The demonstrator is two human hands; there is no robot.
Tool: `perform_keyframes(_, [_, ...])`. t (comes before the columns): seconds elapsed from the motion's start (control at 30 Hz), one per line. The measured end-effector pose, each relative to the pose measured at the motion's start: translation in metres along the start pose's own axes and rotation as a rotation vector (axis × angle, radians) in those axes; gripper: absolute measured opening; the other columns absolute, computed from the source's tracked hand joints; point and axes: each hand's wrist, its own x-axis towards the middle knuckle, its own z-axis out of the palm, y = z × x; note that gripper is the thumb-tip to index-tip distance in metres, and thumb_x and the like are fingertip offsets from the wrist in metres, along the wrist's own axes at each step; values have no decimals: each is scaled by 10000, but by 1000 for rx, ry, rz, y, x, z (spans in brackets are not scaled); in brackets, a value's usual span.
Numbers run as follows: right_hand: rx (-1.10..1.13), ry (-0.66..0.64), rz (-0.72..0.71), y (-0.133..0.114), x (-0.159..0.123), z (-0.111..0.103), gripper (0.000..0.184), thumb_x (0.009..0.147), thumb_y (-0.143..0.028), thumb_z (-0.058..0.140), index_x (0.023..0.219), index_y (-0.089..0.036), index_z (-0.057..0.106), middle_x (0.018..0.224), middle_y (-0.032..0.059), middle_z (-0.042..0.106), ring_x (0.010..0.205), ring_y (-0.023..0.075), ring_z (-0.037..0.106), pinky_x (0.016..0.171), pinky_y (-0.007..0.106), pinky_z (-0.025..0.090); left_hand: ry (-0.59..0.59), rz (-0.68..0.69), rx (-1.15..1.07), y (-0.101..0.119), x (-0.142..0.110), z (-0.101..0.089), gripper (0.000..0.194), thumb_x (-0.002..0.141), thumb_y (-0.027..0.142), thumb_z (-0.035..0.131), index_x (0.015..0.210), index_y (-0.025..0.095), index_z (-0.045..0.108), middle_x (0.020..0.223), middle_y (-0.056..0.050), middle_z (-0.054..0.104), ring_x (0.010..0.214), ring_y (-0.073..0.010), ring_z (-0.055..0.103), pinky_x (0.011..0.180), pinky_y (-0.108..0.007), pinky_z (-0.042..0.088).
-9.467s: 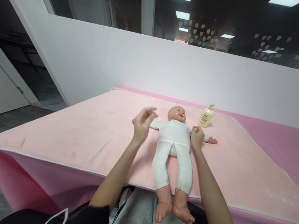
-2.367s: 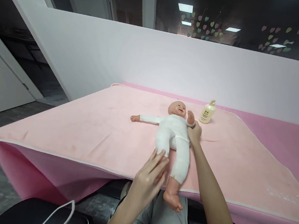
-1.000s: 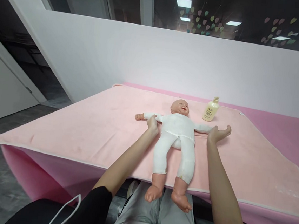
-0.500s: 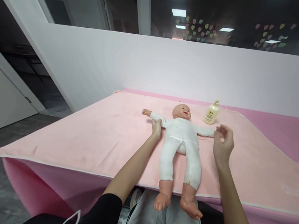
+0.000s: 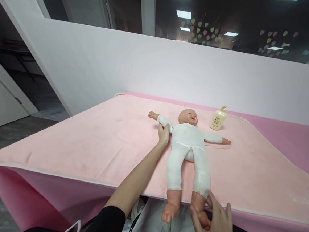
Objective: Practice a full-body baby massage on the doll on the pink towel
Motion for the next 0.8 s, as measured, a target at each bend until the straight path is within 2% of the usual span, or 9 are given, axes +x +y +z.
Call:
perform_keyframes(0.07, [0, 47, -85, -1, 0, 2, 542, 801, -522, 522, 1167, -126, 480, 946, 107, 666, 770, 231, 630, 1014, 511, 300, -34, 35, 93, 3, -3, 0, 321, 787, 271, 486, 1104, 218, 489, 965, -35, 598, 887, -177, 564, 798, -306, 435])
perform_keyframes(0.13, [21, 86, -83, -7, -1, 3, 532, 800, -502, 532, 1171, -124, 482, 922, 101, 670, 726, 225, 632, 994, 501, 333, -78, 93, 167, 7, -5, 0, 390, 800, 283, 480, 1184, 217, 464, 1039, -51, 599, 936, -190, 560, 833, -321, 426])
perform_keyframes(0.27, [75, 134, 181, -22, 2, -5, 497, 808, -468, 527, 1181, -140, 502, 876, 85, 669, 735, 225, 637, 794, 383, 488, -155, 230, 305, 11, -7, 1, 504, 812, 313, 487, 1297, 206, 399, 1110, -72, 584, 981, -209, 550, 848, -328, 423])
perform_keyframes(0.33, [87, 187, 287, -26, 7, -13, 460, 797, -427, 561, 1167, -157, 522, 873, 71, 666, 743, 211, 641, 680, 309, 501, -210, 297, 389, 11, -7, 1, 530, 811, 320, 490, 1317, 193, 392, 1069, -80, 587, 963, -216, 548, 832, -334, 430])
perform_keyframes(0.47, [151, 289, 277, -24, 33, -25, 374, 764, -365, 618, 1078, -166, 574, 922, 63, 665, 774, 189, 644, 706, 263, 491, -360, 449, 542, 10, -7, 1, 527, 790, 217, 467, 1316, 204, 427, 1033, -77, 568, 978, -213, 524, 857, -338, 426])
perform_keyframes(0.53, [231, 248, 228, -21, 54, -23, 327, 784, -353, 585, 1056, -173, 578, 958, 58, 661, 822, 181, 639, 744, 257, 489, -445, 531, 582, 10, -6, 1, 538, 762, 144, 442, 1294, 219, 465, 1083, -74, 550, 1024, -204, 504, 905, -334, 405])
perform_keyframes(0.6, [309, 146, 206, -19, 79, -13, 293, 813, -342, 523, 1056, -186, 572, 1006, 55, 650, 888, 182, 625, 778, 271, 486, -511, 583, 607, 10, -6, 1, 553, 733, 100, 423, 1267, 222, 504, 1123, -74, 538, 1057, -202, 487, 945, -336, 382])
perform_keyframes(0.7, [398, 5, 224, -18, 115, 10, 301, 821, -326, 459, 1066, -181, 556, 1044, 70, 635, 933, 198, 606, 786, 312, 488, -560, 597, 631, 9, -6, 1, 562, 709, 80, 414, 1237, 228, 538, 1141, -73, 532, 1079, -204, 476, 967, -348, 371])
perform_keyframes(0.8, [425, -76, 260, -22, 132, 21, 359, 804, -334, 438, 1094, -150, 540, 1058, 103, 627, 934, 229, 602, 758, 342, 494, -569, 581, 619, 11, -7, 1, 569, 698, 73, 411, 1227, 233, 547, 1137, -68, 536, 1087, -201, 474, 978, -351, 365])
